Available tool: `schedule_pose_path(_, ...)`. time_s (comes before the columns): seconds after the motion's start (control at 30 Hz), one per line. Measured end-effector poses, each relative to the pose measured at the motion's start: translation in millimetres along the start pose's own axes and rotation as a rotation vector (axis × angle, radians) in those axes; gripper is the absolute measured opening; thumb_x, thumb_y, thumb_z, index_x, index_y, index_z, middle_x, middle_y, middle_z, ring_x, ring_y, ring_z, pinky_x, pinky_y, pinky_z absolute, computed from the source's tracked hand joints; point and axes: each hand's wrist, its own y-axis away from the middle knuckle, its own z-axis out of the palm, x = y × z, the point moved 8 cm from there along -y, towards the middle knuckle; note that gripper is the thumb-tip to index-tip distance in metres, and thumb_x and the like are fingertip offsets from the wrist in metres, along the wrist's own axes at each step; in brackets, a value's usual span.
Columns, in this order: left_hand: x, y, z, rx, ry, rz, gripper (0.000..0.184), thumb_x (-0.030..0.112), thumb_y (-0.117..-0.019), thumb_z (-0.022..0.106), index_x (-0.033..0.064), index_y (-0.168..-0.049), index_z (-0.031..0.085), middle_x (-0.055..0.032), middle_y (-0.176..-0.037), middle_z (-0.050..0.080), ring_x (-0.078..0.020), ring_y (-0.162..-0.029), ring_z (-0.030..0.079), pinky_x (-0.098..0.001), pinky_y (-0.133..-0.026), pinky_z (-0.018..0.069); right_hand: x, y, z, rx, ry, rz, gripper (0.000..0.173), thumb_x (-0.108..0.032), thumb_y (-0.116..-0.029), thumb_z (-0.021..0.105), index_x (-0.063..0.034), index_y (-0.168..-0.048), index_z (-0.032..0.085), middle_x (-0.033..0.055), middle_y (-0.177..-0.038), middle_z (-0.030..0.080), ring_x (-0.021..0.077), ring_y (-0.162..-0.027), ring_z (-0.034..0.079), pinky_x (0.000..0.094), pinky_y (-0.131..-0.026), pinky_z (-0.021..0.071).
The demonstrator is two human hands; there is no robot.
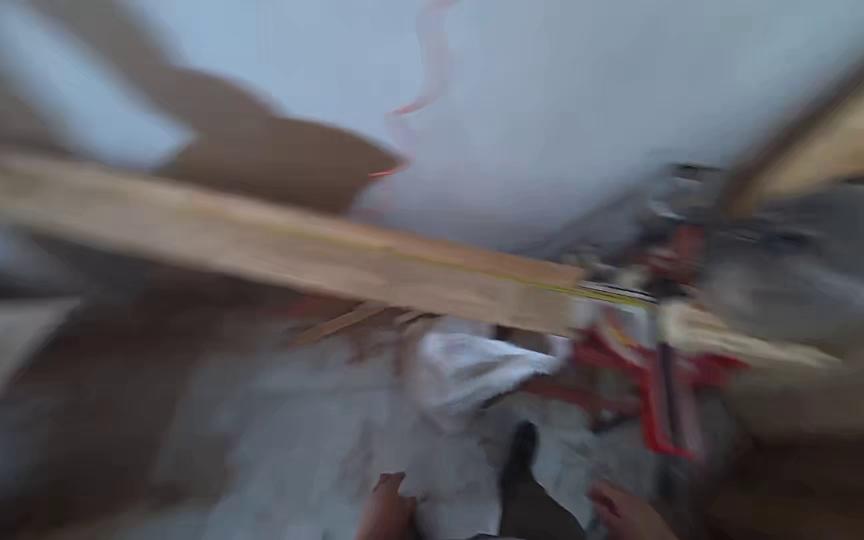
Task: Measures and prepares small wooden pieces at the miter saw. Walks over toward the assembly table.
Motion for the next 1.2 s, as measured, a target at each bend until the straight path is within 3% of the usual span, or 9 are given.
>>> schedule_pose_path(0.17,245.9,-31.2,42.4,-0.101,-0.175,0.382,0.058,0.035,-0.0962,0.070,0.0082,-0.146,0.058,-0.0173,-0.139,0.063,-0.0314,-0.126,0.063,-0.0521,-0.110,0.0492,98.8,18.2,-102.8,0.321,-0.266,0.123,0.037,-0.036,-0.1047,0.051,-0.0154,-0.131,0.068,0.0089,-0.122,0.072,0.0231,-0.113,0.069,0.0485,-0.103,0.0533)
schedule_pose_path(0.3,382.3,-54.2,60.4,-0.133,-0.121,0.440,0.052,0.035,-0.0981,0.068,0.0068,-0.141,0.061,-0.0144,-0.130,0.069,-0.0277,-0.120,0.067,-0.0506,-0.108,0.0511,170.1,27.3,-191.3,0.542,-0.351,0.216,0.041,-0.036,-0.1030,0.052,-0.0160,-0.137,0.063,0.0075,-0.125,0.070,0.0213,-0.113,0.068,0.0452,-0.101,0.0547)
schedule_pose_path(0.43,526.0,-63.3,77.3,-0.085,-0.192,0.549,0.055,0.037,-0.0990,0.066,0.0116,-0.146,0.057,-0.0151,-0.136,0.066,-0.0309,-0.126,0.064,-0.0555,-0.109,0.0484,213.0,16.2,-296.2,0.833,-0.200,0.292,0.051,-0.034,-0.0970,0.066,-0.0163,-0.144,0.060,0.0110,-0.142,0.060,0.0276,-0.128,0.060,0.0492,-0.107,0.0507)
schedule_pose_path(0.57,626.5,-88.9,104.3,-0.100,-0.016,0.595,0.059,0.032,-0.0998,0.069,0.0060,-0.149,0.049,-0.0169,-0.128,0.068,-0.0310,-0.110,0.070,-0.0547,-0.098,0.0567,235.0,-29.7,-373.9,0.947,0.038,0.263,0.067,-0.056,-0.0943,0.062,-0.0140,-0.146,0.056,0.0106,-0.147,0.057,0.0318,-0.143,0.046,0.0596,-0.119,0.0324)
schedule_pose_path(0.67,680.8,-82.8,109.8,-0.030,0.019,0.606,0.064,0.029,-0.0991,0.071,0.0075,-0.153,0.045,-0.0191,-0.133,0.065,-0.0331,-0.109,0.070,-0.0567,-0.098,0.0538,240.8,-65.5,-402.0,0.770,-0.036,0.282,0.080,-0.069,-0.0963,0.050,-0.0130,-0.153,0.049,0.0102,-0.142,0.062,0.0316,-0.145,0.045,0.0681,-0.124,0.0099)
schedule_pose_path(0.77,729.3,-45.0,101.0,-0.135,-0.103,0.524,0.044,0.019,-0.1046,0.060,0.0020,-0.144,0.052,-0.0223,-0.140,0.060,-0.0358,-0.128,0.060,-0.0565,-0.110,0.0445,230.8,-87.0,-410.8,0.682,-0.085,0.258,0.072,-0.059,-0.0957,0.057,-0.0128,-0.151,0.051,0.0127,-0.117,0.073,0.0332,-0.123,0.063,0.0719,-0.122,0.0115)
schedule_pose_path(0.87,733.7,-49.5,100.7,-0.090,-0.199,0.578,0.041,0.013,-0.1016,0.062,-0.0010,-0.140,0.056,-0.0264,-0.137,0.060,-0.0417,-0.128,0.058,-0.0605,-0.107,0.0442,214.2,-100.0,-413.7,0.599,-0.040,0.258,0.066,-0.054,-0.0962,0.060,-0.0101,-0.145,0.054,0.0114,-0.102,0.075,0.0320,-0.106,0.070,0.0714,-0.120,0.0182)
schedule_pose_path(1.03,716.3,-71.8,100.3,-0.119,-0.151,0.609,0.063,0.022,-0.0920,0.076,0.0037,-0.145,0.048,-0.0232,-0.124,0.067,-0.0380,-0.110,0.068,-0.0605,-0.098,0.0517,179.7,-85.1,-423.1,0.544,-0.153,0.227,0.064,-0.042,-0.0953,0.071,0.0060,-0.136,0.057,0.0254,-0.113,0.071,0.0430,-0.118,0.064,0.0671,-0.123,0.0138)
schedule_pose_path(1.2,709.6,-92.0,95.8,-0.094,-0.401,0.742,0.073,0.029,-0.0877,0.082,0.0064,-0.149,0.048,-0.0194,-0.143,0.056,-0.0343,-0.110,0.069,-0.0554,-0.097,0.0560,149.8,-66.2,-429.8,0.484,-0.154,0.274,0.066,-0.046,-0.0980,0.066,-0.0039,-0.146,0.051,0.0187,-0.122,0.070,0.0366,-0.123,0.062,0.0609,-0.123,0.0210)
